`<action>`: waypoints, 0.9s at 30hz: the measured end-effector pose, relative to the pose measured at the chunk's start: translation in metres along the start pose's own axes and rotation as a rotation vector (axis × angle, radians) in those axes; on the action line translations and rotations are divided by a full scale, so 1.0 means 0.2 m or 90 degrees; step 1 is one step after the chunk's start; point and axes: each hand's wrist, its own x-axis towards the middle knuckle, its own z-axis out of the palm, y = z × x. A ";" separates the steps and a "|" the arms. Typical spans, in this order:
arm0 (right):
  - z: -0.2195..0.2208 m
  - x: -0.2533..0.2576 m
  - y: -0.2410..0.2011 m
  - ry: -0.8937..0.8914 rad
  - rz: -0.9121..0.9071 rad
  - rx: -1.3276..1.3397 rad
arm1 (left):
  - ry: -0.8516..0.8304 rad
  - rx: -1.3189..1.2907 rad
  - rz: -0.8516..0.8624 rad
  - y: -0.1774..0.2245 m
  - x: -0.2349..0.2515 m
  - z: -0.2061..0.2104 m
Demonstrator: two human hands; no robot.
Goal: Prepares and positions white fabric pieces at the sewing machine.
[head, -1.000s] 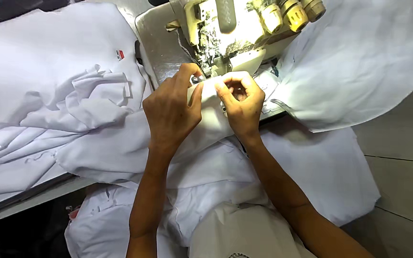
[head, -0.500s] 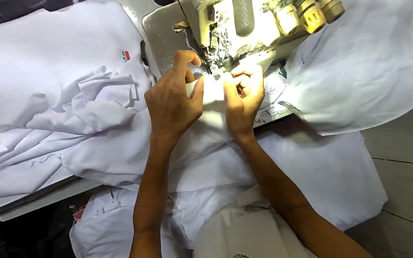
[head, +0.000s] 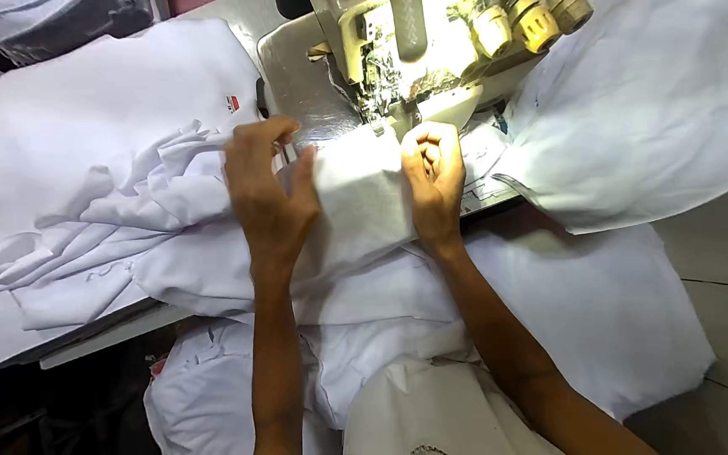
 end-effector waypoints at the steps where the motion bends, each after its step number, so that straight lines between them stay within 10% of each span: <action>1: -0.04 -0.03 0.02 -0.028 0.006 -0.015 | 0.042 0.012 -0.039 -0.04 -0.09 -0.05; 6: -0.15 -0.13 0.07 -0.114 0.058 -0.063 | 0.254 0.076 -0.354 -0.28 -0.65 -0.21; 12: -0.18 -0.16 0.07 -0.095 0.069 -0.029 | 0.148 0.128 -0.541 -0.26 -0.73 -0.26; 18: -0.18 -0.20 0.06 -0.071 0.080 -0.016 | 0.144 0.157 -0.562 -0.34 -0.75 -0.33; 27: -0.20 -0.29 0.04 -0.082 0.096 -0.011 | 0.230 -0.388 -0.519 -0.35 -0.72 -0.53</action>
